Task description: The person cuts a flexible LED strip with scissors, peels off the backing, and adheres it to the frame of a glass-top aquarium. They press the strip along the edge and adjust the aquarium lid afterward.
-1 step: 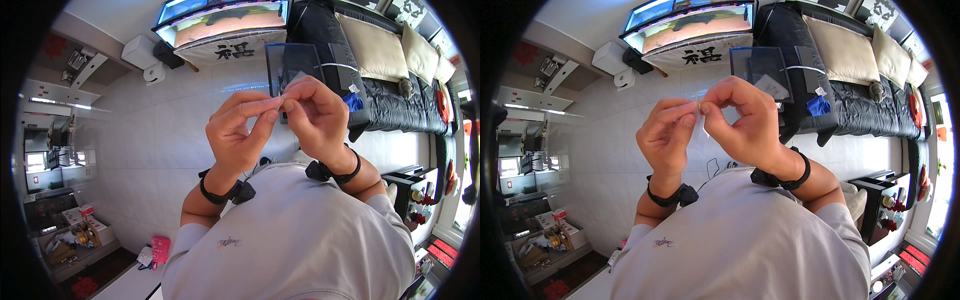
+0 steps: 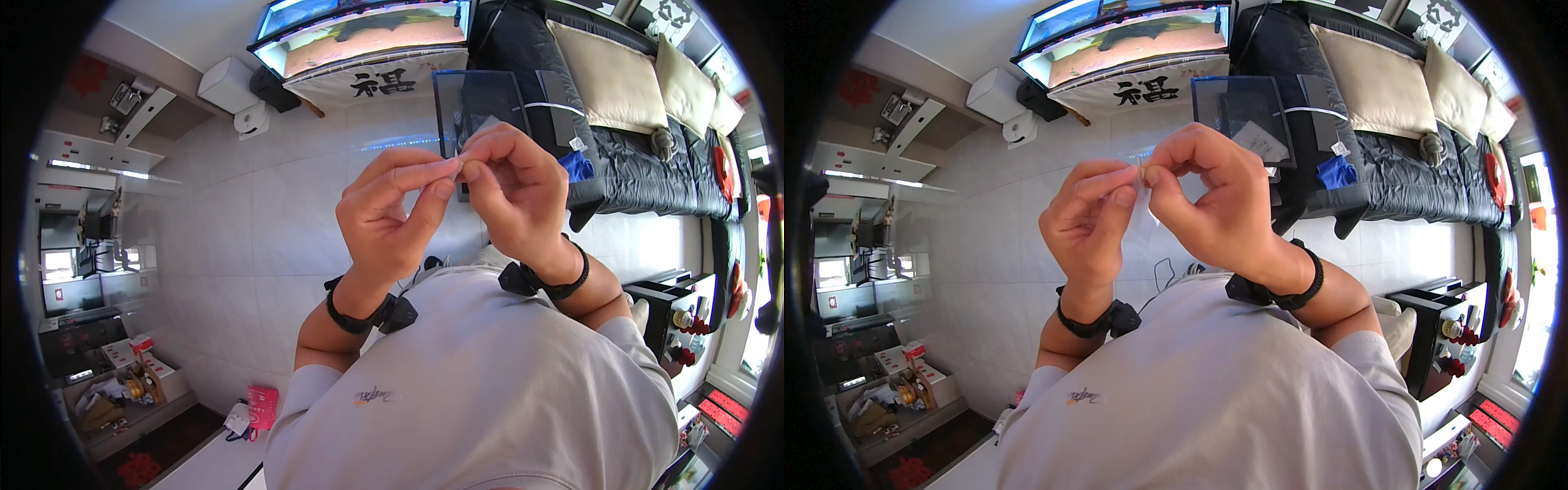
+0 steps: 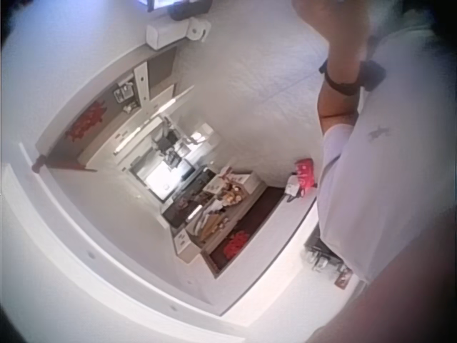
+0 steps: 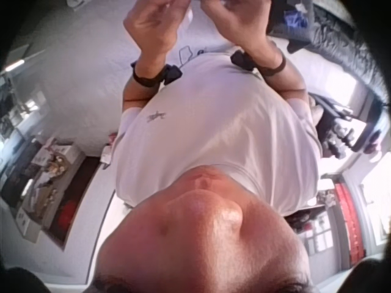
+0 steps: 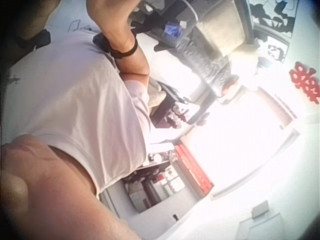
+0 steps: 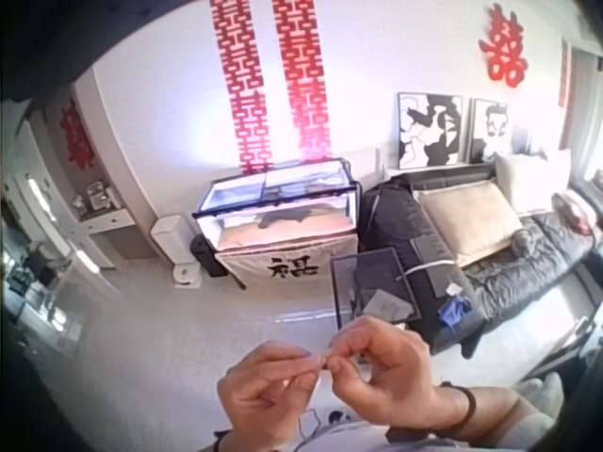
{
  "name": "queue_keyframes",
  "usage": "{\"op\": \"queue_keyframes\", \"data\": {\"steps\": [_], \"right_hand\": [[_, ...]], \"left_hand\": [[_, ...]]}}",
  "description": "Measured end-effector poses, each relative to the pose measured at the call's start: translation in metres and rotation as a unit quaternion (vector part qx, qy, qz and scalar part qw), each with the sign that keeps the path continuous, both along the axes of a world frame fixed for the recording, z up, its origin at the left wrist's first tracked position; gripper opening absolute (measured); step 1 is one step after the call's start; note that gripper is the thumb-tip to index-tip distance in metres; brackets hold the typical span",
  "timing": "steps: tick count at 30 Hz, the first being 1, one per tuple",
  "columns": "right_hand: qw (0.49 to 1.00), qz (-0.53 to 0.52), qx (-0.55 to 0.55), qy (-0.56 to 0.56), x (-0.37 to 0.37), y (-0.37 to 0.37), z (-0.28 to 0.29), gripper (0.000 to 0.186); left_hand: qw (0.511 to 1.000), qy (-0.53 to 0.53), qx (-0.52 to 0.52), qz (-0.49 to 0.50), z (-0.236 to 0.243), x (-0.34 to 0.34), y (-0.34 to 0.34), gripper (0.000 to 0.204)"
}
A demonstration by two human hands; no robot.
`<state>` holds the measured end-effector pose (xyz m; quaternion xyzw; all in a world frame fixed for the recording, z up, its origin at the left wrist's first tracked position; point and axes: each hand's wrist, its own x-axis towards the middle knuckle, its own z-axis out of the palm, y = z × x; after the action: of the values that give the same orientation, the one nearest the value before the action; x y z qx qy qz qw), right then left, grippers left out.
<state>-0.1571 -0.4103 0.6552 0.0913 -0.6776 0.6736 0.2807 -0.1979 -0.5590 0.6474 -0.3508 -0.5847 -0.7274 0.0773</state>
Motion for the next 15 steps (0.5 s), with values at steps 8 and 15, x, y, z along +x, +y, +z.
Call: {"op": "queue_keyframes", "data": {"steps": [8, 15], "right_hand": [[0.991, 0.063, -0.1, -0.064, -0.0019, 0.0024, -0.0038, 0.006], [0.993, 0.054, -0.092, -0.05, -0.0015, 0.0023, 0.0011, 0.012]], "left_hand": [[0.985, -0.153, 0.061, -0.054, -0.005, -0.0032, 0.0014, 0.015], [0.978, -0.182, 0.072, -0.077, -0.0036, -0.0039, 0.0009, 0.015]]}}
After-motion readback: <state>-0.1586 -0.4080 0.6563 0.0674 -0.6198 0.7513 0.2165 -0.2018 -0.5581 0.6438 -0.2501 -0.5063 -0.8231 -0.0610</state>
